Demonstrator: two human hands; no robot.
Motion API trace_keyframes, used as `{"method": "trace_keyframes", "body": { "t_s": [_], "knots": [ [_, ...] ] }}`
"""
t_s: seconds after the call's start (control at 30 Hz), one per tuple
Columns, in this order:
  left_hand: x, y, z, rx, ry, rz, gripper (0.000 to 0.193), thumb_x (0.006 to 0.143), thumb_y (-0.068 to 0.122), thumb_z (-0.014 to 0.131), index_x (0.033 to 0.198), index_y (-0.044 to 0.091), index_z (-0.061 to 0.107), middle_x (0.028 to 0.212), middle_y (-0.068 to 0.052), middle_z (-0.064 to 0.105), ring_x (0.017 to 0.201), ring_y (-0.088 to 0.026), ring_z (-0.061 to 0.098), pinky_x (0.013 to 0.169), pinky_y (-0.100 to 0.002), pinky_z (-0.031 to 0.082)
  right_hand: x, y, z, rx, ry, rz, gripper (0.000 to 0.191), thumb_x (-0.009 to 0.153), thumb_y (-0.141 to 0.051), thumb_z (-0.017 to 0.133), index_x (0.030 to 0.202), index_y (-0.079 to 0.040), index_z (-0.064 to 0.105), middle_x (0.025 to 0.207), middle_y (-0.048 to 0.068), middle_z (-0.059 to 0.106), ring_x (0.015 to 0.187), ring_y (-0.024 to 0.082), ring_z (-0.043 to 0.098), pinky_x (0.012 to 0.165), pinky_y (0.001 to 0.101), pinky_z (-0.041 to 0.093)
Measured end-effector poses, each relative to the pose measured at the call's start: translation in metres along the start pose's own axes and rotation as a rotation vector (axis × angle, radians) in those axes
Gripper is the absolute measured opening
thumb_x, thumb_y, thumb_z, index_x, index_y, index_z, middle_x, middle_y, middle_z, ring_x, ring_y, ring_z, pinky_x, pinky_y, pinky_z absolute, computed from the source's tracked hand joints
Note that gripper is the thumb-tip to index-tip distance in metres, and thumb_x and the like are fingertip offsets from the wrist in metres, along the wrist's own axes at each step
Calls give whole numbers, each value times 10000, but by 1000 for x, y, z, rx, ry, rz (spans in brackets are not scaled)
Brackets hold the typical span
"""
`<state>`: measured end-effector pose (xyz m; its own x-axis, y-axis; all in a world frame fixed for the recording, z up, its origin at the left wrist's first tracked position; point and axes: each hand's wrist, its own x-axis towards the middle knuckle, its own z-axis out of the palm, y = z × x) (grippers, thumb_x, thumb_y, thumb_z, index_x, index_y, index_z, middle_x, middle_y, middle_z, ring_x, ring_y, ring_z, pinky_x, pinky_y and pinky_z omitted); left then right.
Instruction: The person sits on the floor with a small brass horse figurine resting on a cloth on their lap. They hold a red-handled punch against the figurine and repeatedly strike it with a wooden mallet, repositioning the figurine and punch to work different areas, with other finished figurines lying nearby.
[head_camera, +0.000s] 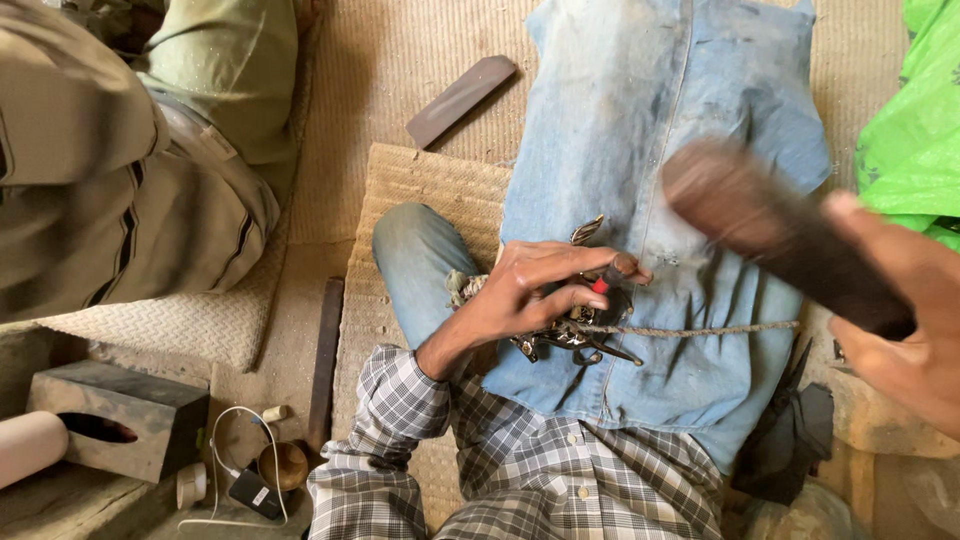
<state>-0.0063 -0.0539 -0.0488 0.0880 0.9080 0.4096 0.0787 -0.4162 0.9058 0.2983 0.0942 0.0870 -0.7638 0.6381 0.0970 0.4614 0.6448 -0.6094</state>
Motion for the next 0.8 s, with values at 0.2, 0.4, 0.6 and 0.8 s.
{"method": "trace_keyframes", "body": {
  "t_s": [0.2,0.4,0.6,0.8],
  "knots": [
    [3,3,1,13,15,25,523,966,115,762,1454,108,576,1303,-66,731,1159,-250,759,951,-333,637,-7,25,-11,-499,-396,113,1002,630,17,802,1541,-180,436,863,84,607,750,218,594,704,354,512],
    [6,11,-2,121,-7,-19,481,919,89,797,1373,74,638,1171,-81,766,947,-222,752,854,-341,599,-10,24,-7,-385,-321,87,961,632,67,769,1515,-158,464,804,114,581,694,251,565,659,398,479],
    [3,21,5,-158,172,-262,490,950,75,764,1408,67,589,1251,-56,754,920,-108,739,757,-260,610,0,8,-1,-343,-162,49,867,746,129,692,1569,-71,507,861,110,586,652,237,554,625,385,457],
    [2,24,10,49,221,-158,541,912,62,827,1400,59,593,1273,-99,725,894,-115,750,775,-261,625,0,28,-10,-432,-133,-282,859,673,110,687,1494,-34,478,1047,220,652,707,299,545,666,410,456]
  ]
}}
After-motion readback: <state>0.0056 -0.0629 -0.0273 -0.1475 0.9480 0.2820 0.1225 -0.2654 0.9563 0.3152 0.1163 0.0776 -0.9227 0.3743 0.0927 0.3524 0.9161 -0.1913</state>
